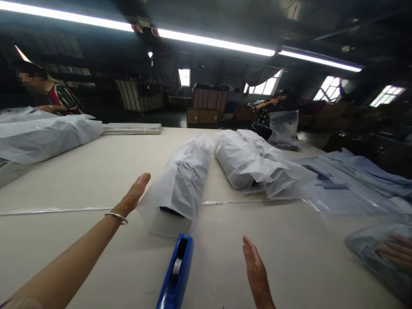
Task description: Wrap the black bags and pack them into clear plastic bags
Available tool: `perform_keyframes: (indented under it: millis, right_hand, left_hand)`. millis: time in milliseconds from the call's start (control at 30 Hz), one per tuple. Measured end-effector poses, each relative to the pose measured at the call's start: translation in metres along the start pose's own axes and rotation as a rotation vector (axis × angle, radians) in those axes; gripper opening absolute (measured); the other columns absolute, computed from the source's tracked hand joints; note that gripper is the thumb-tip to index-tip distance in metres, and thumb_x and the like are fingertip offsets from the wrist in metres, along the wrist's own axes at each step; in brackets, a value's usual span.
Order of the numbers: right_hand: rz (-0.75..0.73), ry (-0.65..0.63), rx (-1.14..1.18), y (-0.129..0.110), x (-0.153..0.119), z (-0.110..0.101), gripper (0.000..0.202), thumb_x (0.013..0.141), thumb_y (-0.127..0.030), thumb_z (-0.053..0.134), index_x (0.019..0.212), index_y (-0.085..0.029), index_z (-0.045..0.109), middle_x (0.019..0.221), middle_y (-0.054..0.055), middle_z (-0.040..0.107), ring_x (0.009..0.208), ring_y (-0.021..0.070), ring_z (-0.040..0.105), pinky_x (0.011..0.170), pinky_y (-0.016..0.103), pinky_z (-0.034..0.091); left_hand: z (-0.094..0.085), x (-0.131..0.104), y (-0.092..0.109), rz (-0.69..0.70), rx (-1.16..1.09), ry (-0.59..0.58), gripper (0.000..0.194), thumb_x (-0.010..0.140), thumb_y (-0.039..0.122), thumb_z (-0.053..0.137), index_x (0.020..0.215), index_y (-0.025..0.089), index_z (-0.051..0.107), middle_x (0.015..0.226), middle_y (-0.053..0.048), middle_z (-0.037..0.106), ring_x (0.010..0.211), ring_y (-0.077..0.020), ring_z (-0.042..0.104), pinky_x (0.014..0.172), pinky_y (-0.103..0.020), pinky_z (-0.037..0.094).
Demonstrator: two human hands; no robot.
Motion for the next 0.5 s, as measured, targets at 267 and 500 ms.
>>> perform_keyframes:
  millis: [267,500]
  right_hand:
    - [0.118,-0.158,0.565,-0.105,0.130,0.164,0.105,0.068,-0.084,0.062,0.152,-0.024,0.040,0.161,0.012,0.033,0.145,0.0302,0.038,0.117,0.046,0.031]
    - [0.317,-0.156,0.526,-0.101,0.220,0.254,0.104,0.082,-0.086,0.036,0.157,-0.014,0.025,0.162,0.021,0.025,0.148,0.0339,0.030,0.113,0.053,0.034]
  left_hand:
    - [0.017,0.076,-0.017,-0.105,-0.185,-0.068,0.094,0.091,0.077,0.020,0.158,0.011,0.020,0.167,-0.016,0.015,0.154,-0.0310,0.013,0.125,-0.049,0.019]
    - [0.065,0.142,-0.055,-0.192,-0.320,-0.222,0.094,0.089,0.080,0.016,0.161,0.020,0.009,0.168,-0.011,0.004,0.155,-0.0313,0.006,0.119,-0.063,0.019]
Point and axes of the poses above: each hand's wrist, its own x-axis towards the middle knuckle, its own z-axis out of the palm, y = z × x, the point moved 10 cm from there along x, towards the middle knuckle
